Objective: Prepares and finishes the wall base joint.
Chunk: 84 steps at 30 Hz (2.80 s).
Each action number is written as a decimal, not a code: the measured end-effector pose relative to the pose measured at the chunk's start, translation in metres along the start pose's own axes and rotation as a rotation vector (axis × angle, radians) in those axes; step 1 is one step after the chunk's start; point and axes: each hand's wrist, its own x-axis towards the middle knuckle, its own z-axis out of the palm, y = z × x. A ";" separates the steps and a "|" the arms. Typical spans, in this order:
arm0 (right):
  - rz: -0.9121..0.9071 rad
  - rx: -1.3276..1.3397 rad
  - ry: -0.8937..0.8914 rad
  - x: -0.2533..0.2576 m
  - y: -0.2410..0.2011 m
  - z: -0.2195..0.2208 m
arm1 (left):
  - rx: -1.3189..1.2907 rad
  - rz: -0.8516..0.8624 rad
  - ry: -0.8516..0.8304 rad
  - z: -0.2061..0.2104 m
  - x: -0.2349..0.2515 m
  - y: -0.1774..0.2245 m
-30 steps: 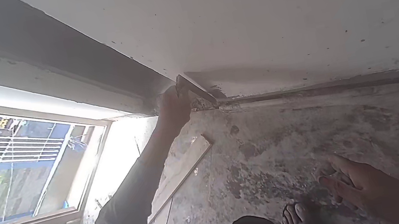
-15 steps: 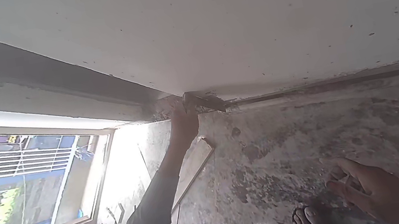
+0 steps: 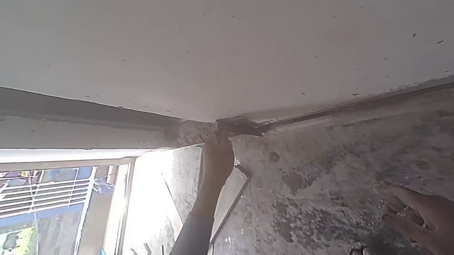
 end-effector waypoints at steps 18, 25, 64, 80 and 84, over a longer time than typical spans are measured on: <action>-0.349 -0.285 0.443 -0.014 0.011 -0.009 | -0.523 0.256 -0.984 0.063 -0.097 -0.020; -0.243 0.724 -0.229 0.007 0.045 0.002 | -0.785 0.406 -1.302 0.199 -0.128 0.002; -0.297 -1.320 -0.088 0.193 -0.047 0.054 | -0.580 -0.012 0.283 0.245 0.084 -0.142; -0.319 -1.307 0.045 0.160 -0.027 0.024 | -0.565 -0.049 0.275 0.242 0.082 -0.135; -0.279 -1.278 0.061 0.155 -0.033 0.019 | -0.556 -0.057 0.274 0.242 0.082 -0.135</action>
